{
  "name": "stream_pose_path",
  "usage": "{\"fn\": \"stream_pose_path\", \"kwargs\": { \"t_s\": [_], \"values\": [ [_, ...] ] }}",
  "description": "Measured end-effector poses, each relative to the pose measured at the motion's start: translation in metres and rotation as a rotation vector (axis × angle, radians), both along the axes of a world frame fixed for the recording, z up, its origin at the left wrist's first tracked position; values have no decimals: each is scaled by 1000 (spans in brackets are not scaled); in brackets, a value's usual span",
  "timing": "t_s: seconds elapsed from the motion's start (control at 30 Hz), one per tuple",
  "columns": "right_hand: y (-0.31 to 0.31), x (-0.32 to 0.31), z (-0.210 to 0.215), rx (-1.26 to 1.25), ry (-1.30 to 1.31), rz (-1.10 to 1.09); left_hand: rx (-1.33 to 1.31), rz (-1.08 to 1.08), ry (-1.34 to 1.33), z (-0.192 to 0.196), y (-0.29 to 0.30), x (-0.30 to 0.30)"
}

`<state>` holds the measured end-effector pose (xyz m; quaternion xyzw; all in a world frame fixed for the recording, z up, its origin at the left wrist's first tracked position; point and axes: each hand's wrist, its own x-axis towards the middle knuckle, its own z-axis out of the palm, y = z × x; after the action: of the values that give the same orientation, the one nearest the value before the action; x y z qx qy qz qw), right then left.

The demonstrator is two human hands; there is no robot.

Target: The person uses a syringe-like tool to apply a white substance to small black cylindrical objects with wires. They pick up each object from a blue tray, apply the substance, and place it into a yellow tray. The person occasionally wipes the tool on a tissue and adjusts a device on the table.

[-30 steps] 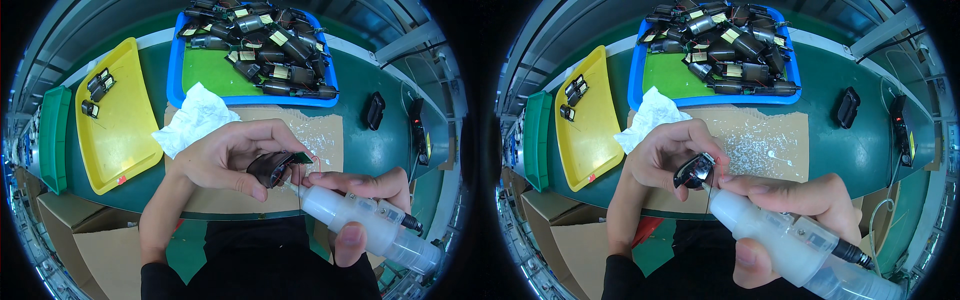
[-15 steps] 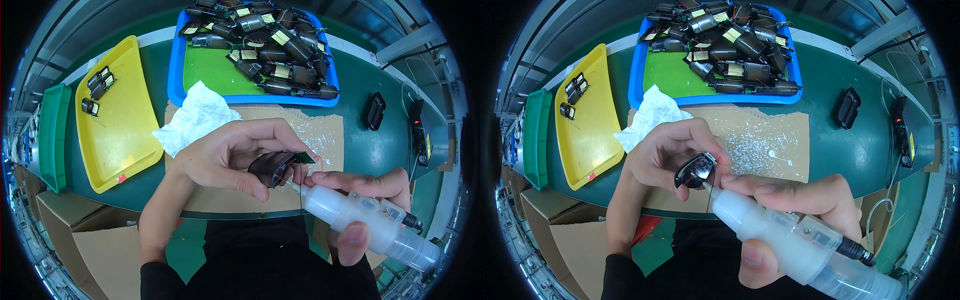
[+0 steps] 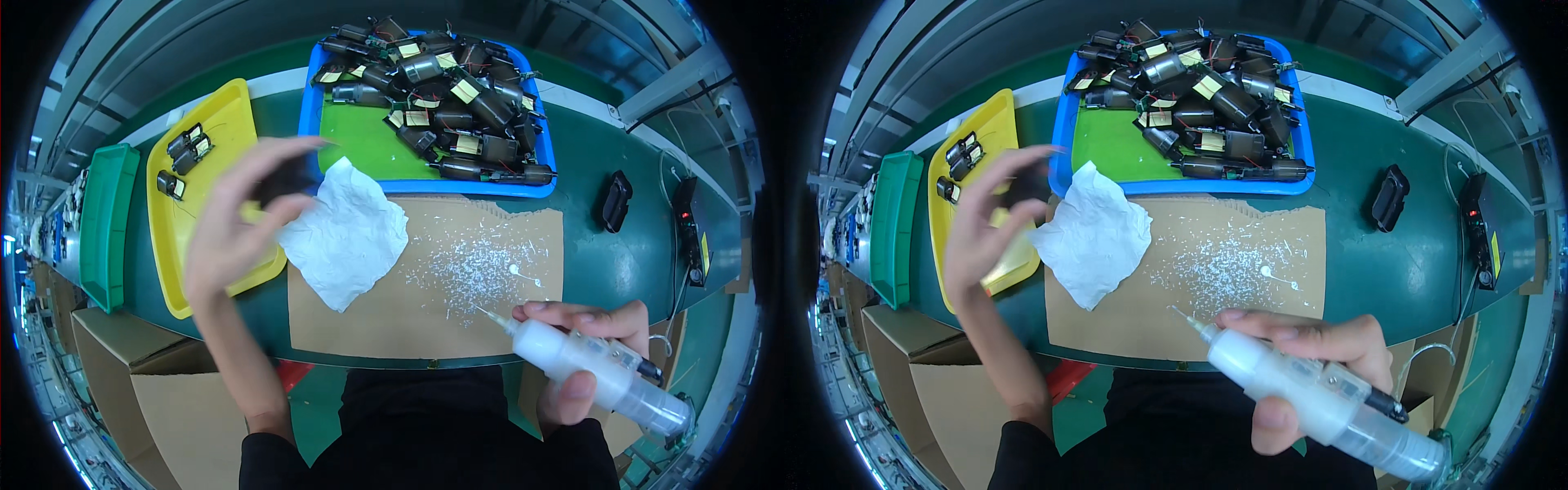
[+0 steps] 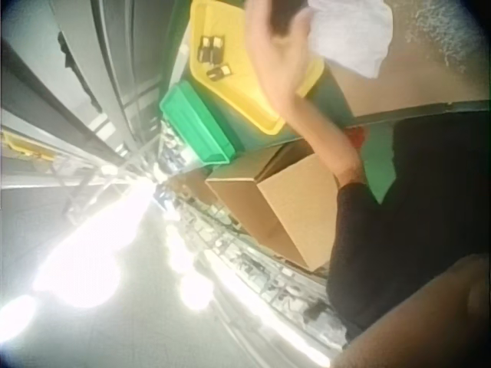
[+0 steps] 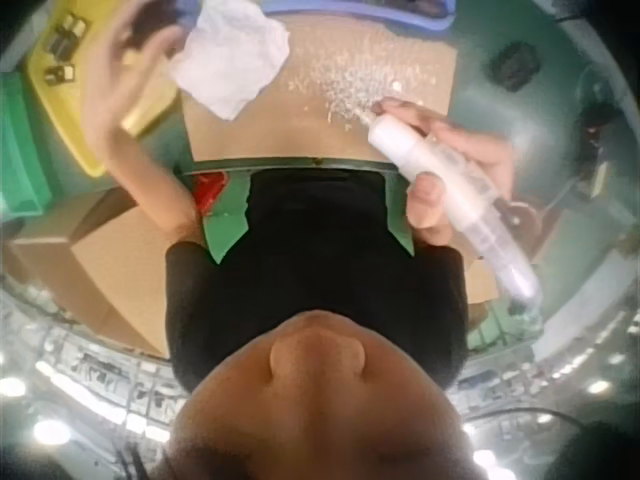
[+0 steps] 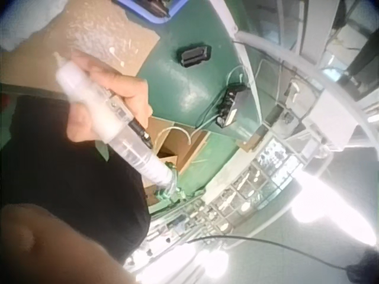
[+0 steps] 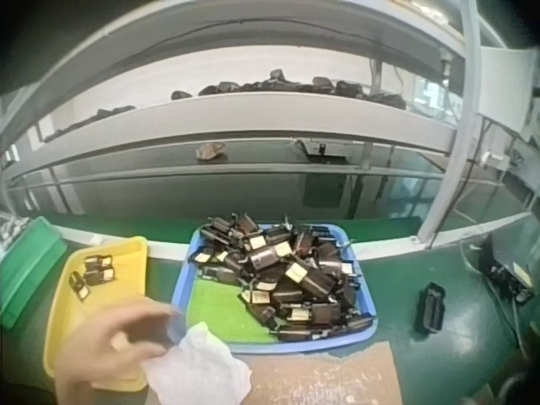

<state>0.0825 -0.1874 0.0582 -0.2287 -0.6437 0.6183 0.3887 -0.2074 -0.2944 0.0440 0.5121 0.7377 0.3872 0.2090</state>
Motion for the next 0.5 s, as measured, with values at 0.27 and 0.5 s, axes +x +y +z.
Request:
{"fn": "stream_pose_path", "kwargs": {
  "t_s": [0.27,0.5],
  "values": [
    [21,8,-18,68,87,164,32,102,561,-7,24,-42],
    [14,1,-12,7,91,85,-62,-37,963,-60,117,-39]
  ]
}}
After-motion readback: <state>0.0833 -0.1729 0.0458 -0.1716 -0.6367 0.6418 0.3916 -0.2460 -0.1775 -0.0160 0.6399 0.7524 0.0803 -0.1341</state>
